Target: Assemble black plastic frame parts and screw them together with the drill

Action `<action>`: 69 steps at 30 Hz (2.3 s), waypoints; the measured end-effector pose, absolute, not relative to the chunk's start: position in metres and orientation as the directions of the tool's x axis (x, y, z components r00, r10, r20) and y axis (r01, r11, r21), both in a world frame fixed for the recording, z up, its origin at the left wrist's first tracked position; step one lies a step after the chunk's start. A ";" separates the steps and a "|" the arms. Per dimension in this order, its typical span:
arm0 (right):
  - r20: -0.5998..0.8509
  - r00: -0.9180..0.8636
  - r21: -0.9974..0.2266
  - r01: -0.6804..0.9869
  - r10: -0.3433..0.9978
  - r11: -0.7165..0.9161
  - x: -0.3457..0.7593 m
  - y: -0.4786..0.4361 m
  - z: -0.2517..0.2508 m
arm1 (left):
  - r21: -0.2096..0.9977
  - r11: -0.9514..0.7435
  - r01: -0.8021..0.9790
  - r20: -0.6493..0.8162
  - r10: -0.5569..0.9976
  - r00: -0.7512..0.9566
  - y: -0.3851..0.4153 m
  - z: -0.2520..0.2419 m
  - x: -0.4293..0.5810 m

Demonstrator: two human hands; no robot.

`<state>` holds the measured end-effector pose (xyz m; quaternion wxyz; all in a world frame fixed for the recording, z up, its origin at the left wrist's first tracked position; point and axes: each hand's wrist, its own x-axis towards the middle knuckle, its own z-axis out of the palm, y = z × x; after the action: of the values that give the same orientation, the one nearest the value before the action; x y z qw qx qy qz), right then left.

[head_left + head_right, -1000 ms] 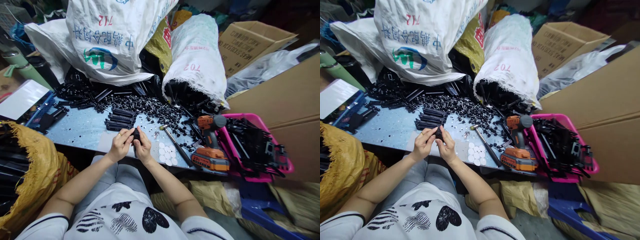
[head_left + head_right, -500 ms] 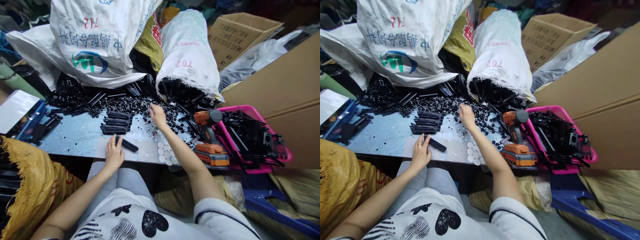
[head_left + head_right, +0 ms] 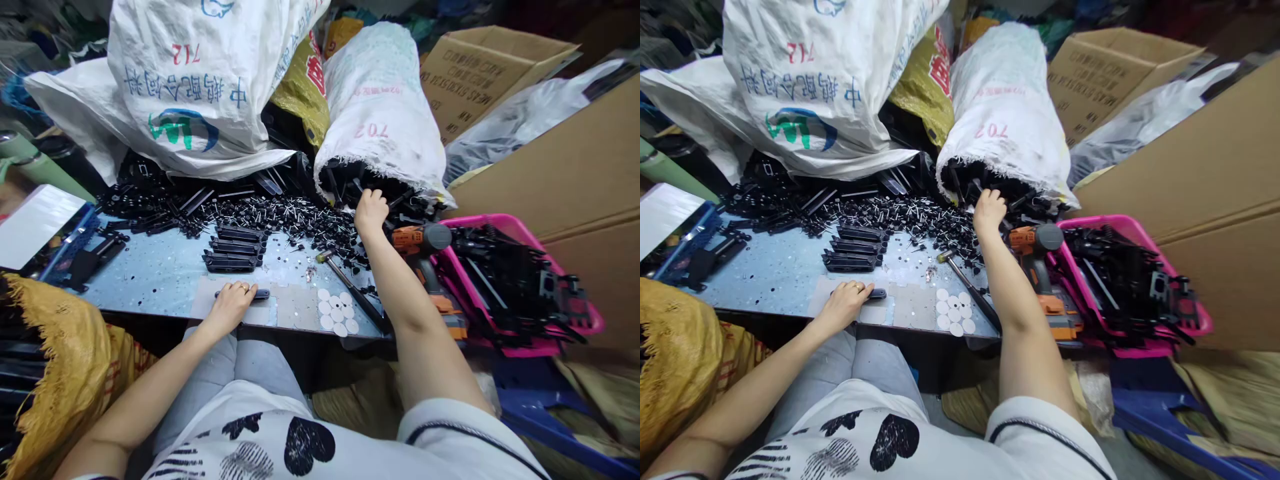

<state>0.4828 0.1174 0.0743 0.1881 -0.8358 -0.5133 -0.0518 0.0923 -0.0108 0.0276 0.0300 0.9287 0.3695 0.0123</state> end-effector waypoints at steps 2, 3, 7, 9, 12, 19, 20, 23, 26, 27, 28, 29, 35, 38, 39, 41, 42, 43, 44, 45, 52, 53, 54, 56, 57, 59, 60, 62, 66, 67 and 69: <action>0.247 0.273 -0.202 0.953 0.930 -0.226 0.454 0.095 0.077 | 0.045 -0.713 0.700 -0.037 0.699 0.715 -0.011 0.025 0.093; 0.206 0.142 -0.164 0.980 0.968 -0.108 0.437 0.079 0.075 | 0.047 -0.706 0.706 -0.048 0.705 0.708 -0.010 0.024 0.094; -0.003 -0.367 -0.007 0.930 0.930 0.367 0.373 0.004 0.052 | 0.108 -0.694 0.712 -0.055 0.711 0.701 -0.007 0.020 0.101; 0.042 -0.464 0.019 0.886 0.885 0.464 0.357 -0.025 0.040 | 0.145 -0.698 0.701 -0.049 0.703 0.710 -0.006 0.019 0.103; 0.218 -0.612 0.075 0.787 0.760 0.612 0.354 -0.055 0.027 | 0.179 -0.705 0.686 -0.029 0.694 0.720 -0.005 0.017 0.102; 0.180 -0.681 -0.052 0.714 0.710 0.698 0.379 -0.100 0.019 | 0.215 -0.722 0.657 0.064 0.682 0.729 0.000 0.006 0.098; 0.139 -0.670 -0.091 0.725 0.730 0.683 0.381 -0.104 0.021 | 0.216 -0.732 0.646 0.080 0.673 0.736 0.000 0.005 0.097; 0.008 -0.609 -0.213 0.774 0.793 0.596 0.380 -0.111 0.033 | 0.212 -0.768 0.604 0.134 0.635 0.761 0.002 -0.002 0.095; -0.062 -0.303 -0.237 0.930 0.951 0.281 0.365 -0.108 0.043 | 0.193 -0.809 0.556 0.198 0.587 0.785 0.008 -0.011 0.094; -0.081 -0.156 -0.220 0.966 0.984 0.135 0.358 -0.105 0.043 | 0.181 -0.824 0.536 0.215 0.565 0.796 0.012 -0.013 0.096; -0.111 -0.037 -0.201 0.979 0.993 0.014 0.351 -0.102 0.042 | 0.165 -0.841 0.515 0.238 0.541 0.807 0.014 -0.015 0.097; -0.136 0.052 -0.186 0.980 0.989 -0.077 0.345 -0.098 0.040 | 0.148 -0.856 0.496 0.262 0.518 0.815 0.016 -0.015 0.099; -0.202 0.152 -0.192 0.963 0.968 -0.191 0.325 -0.090 0.045 | 0.072 -0.873 0.483 0.334 0.477 0.813 0.012 -0.005 0.101; -0.198 0.074 -0.222 0.968 0.978 -0.118 0.336 -0.086 0.066 | 0.064 -0.857 0.511 0.314 0.504 0.805 0.011 -0.005 0.102; -0.182 0.028 -0.234 0.970 0.983 -0.071 0.340 -0.084 0.072 | 0.071 -0.855 0.513 0.301 0.509 0.806 0.012 -0.007 0.103; -0.151 -0.089 -0.252 0.966 0.984 0.049 0.348 -0.082 0.079 | 0.105 -0.853 0.510 0.271 0.518 0.811 0.014 -0.012 0.104; -0.142 -0.156 -0.258 0.959 0.977 0.116 0.350 -0.082 0.080 | 0.128 -0.851 0.509 0.255 0.524 0.812 0.015 -0.013 0.105; -0.140 -0.224 -0.263 0.948 0.964 0.182 0.351 -0.083 0.078 | 0.153 -0.846 0.511 0.242 0.533 0.810 0.015 -0.015 0.106; -0.143 -0.290 -0.265 0.933 0.946 0.245 0.351 -0.083 0.074 | 0.178 -0.837 0.517 0.234 0.547 0.804 0.015 -0.014 0.107; -0.149 -0.347 -0.262 0.917 0.926 0.302 0.351 -0.084 0.070 | 0.204 -0.826 0.526 0.224 0.562 0.796 0.014 -0.013 0.108; -0.191 -0.462 -0.210 0.881 0.866 0.423 0.347 -0.078 0.039 | 0.328 -0.740 0.587 0.029 0.629 0.777 0.009 0.010 0.114; -0.181 -0.466 -0.216 0.878 0.866 0.428 0.347 -0.076 0.036 | 0.338 -0.730 0.595 0.013 0.636 0.772 0.009 0.012 0.114; -0.172 -0.474 -0.223 0.873 0.864 0.434 0.345 -0.074 0.034 | 0.346 -0.720 0.602 0.000 0.642 0.767 0.008 0.013 0.115; -0.160 -0.486 -0.236 0.864 0.859 0.444 0.342 -0.071 0.031 | 0.357 -0.703 0.615 -0.021 0.653 0.757 0.007 0.016 0.115; -0.158 -0.486 -0.238 0.863 0.859 0.445 0.340 -0.069 0.029 | 0.361 -0.696 0.620 -0.028 0.656 0.754 0.005 0.017 0.115; -0.159 -0.482 -0.227 0.867 0.862 0.443 0.335 -0.068 0.027 | 0.360 -0.692 0.626 -0.039 0.659 0.751 0.002 0.021 0.115; -0.159 -0.476 -0.217 0.871 0.865 0.440 0.332 -0.067 0.027 | 0.355 -0.693 0.628 -0.041 0.659 0.751 0.001 0.022 0.115; -0.149 -0.456 -0.183 0.885 0.878 0.428 0.326 -0.067 0.031 | 0.340 -0.694 0.634 -0.041 0.663 0.747 -0.001 0.025 0.113; -0.086 -0.426 -0.100 0.903 0.901 0.417 0.316 -0.071 0.045 | 0.359 -0.683 0.636 0.033 0.690 0.723 -0.004 0.024 0.107; -0.070 -0.429 -0.086 0.902 0.900 0.423 0.314 -0.072 0.050 | 0.369 -0.684 0.629 0.068 0.695 0.716 -0.005 0.023 0.106; -0.043 -0.440 -0.063 0.897 0.897 0.437 0.310 -0.073 0.057 | 0.382 -0.690 0.615 0.134 0.700 0.702 -0.005 0.021 0.102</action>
<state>0.3097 -0.0731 0.0568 -0.0015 -0.5294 -0.8475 0.0382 0.1023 -0.0054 0.0210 0.1561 0.9091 0.3614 0.1358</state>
